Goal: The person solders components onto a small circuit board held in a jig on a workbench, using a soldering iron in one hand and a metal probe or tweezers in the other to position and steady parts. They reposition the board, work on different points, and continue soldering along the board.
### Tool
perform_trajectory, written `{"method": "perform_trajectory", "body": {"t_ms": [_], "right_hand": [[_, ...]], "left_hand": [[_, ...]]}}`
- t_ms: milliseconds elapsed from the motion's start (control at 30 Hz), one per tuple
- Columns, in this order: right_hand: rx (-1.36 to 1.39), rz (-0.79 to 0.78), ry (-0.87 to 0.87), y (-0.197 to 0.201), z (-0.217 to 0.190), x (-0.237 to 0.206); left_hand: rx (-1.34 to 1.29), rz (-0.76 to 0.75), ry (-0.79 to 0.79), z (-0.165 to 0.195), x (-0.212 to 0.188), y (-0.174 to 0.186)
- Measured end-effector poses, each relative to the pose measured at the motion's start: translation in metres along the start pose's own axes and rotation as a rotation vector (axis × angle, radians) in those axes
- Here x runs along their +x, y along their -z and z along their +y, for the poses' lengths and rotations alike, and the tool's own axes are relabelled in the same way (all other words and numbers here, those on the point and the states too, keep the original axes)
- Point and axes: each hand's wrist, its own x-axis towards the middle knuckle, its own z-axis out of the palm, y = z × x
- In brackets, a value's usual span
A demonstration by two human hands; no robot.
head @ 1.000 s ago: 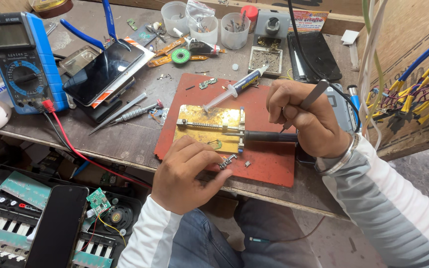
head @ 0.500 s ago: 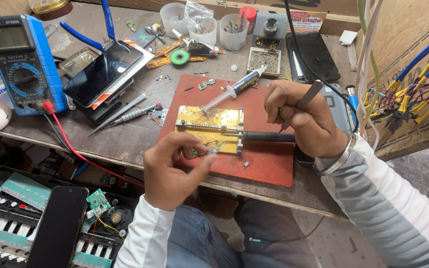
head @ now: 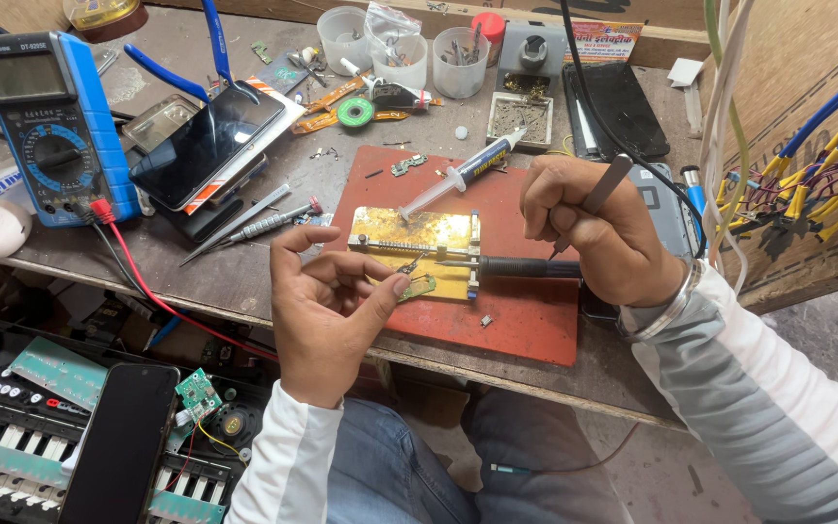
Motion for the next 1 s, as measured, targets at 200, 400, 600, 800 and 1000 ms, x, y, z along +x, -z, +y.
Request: {"method": "perform_trajectory", "body": {"t_ms": [200,400,600,800,1000], "right_hand": [[-0.007,-0.003,0.003,0.0,0.0,-0.002],[-0.013,-0.003,-0.001,0.001,-0.001,-0.002],[-0.004,-0.001,-0.016,0.001,-0.001,-0.003],[-0.014,-0.002,0.001,0.002,0.0,-0.001],[0.007,-0.002,-0.031,0.002,0.0,-0.002]], "left_hand": [[0.257,0.077,-0.097,-0.004,-0.006,-0.013],[0.366,0.12,-0.252,-0.013,-0.014,-0.026],[0.485,0.097,-0.401,-0.014,-0.015,-0.032],[0.537,0.099,-0.411,-0.009,-0.014,-0.039],[0.715,0.169,-0.447,-0.009,-0.015,-0.043]]}}
